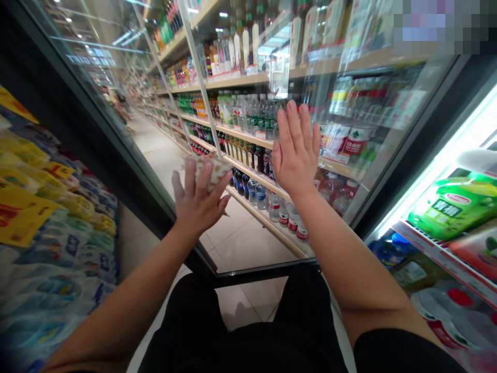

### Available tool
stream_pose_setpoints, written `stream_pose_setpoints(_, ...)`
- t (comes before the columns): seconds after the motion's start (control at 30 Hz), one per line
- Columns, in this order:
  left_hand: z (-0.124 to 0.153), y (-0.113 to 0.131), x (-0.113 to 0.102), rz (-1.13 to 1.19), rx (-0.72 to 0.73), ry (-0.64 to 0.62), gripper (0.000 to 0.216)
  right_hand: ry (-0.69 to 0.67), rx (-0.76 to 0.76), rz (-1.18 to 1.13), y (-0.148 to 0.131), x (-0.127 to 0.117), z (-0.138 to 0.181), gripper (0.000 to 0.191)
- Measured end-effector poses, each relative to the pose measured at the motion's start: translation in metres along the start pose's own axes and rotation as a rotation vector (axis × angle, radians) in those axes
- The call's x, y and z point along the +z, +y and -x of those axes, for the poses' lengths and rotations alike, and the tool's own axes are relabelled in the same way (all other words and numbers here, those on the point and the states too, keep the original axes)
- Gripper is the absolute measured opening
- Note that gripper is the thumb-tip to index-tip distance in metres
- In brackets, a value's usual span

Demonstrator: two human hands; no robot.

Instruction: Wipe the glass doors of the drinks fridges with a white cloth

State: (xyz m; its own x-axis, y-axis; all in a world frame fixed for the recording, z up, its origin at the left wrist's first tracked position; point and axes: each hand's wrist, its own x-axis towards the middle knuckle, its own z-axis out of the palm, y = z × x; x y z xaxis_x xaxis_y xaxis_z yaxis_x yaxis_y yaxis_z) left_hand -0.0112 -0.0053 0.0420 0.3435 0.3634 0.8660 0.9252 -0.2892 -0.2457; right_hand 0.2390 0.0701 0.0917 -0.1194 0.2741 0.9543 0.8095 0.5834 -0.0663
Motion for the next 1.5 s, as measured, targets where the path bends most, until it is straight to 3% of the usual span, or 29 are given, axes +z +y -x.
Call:
stream_pose_setpoints(0.07,-0.014,-0.007,-0.007,0.004,-0.02,-0.002,0.056,0.049,-0.032,0.023,0.001,0.002,0.001,0.057)
stream_pose_setpoints(0.23,-0.06,-0.022,-0.031,-0.021,-0.184,0.13,0.057,0.122,-0.075,0.033,0.004,0.005,0.002,0.056)
stream_pose_setpoints(0.3,-0.051,-0.009,-0.022,-0.061,-0.152,0.164,0.059,0.131,-0.086,0.031,0.004,0.005,0.002,0.056)
stream_pose_setpoints(0.4,-0.015,0.018,0.004,-0.112,0.052,0.119,0.064,0.105,-0.059,0.01,0.002,0.003,0.002,0.055)
stream_pose_setpoints(0.5,-0.001,0.022,0.014,-0.157,0.196,0.078,0.064,0.074,-0.032,0.013,0.002,0.003,0.002,0.054)
stream_pose_setpoints(0.67,-0.045,-0.011,-0.017,-0.163,-0.052,0.158,0.064,0.174,-0.129,0.119,0.009,0.01,0.004,0.058)
stream_pose_setpoints(0.73,-0.051,-0.012,-0.021,-0.172,-0.131,0.178,0.067,0.176,-0.137,0.121,0.012,0.013,0.004,0.06)
stream_pose_setpoints(0.87,-0.024,0.007,-0.005,-0.149,-0.022,0.119,0.073,0.191,-0.144,0.128,0.015,0.015,0.004,0.06)
stream_pose_setpoints(0.97,-0.017,0.007,-0.004,-0.171,0.091,0.093,0.072,0.186,-0.15,0.132,0.016,0.015,0.004,0.06)
stream_pose_setpoints(1.17,-0.055,-0.018,-0.032,-0.083,-0.218,0.132,0.066,0.153,-0.108,0.142,0.012,0.012,0.005,0.059)
stream_pose_setpoints(1.23,-0.046,-0.008,-0.025,-0.095,-0.197,0.145,0.069,0.127,-0.071,0.119,0.009,0.01,0.006,0.058)
stream_pose_setpoints(1.4,-0.012,0.014,-0.001,-0.154,0.069,0.063,0.066,0.207,-0.137,0.08,0.008,0.01,0.007,0.06)
stream_pose_setpoints(1.5,-0.032,-0.003,-0.016,-0.154,-0.061,0.067,0.065,0.205,-0.14,0.068,0.008,0.01,0.007,0.06)
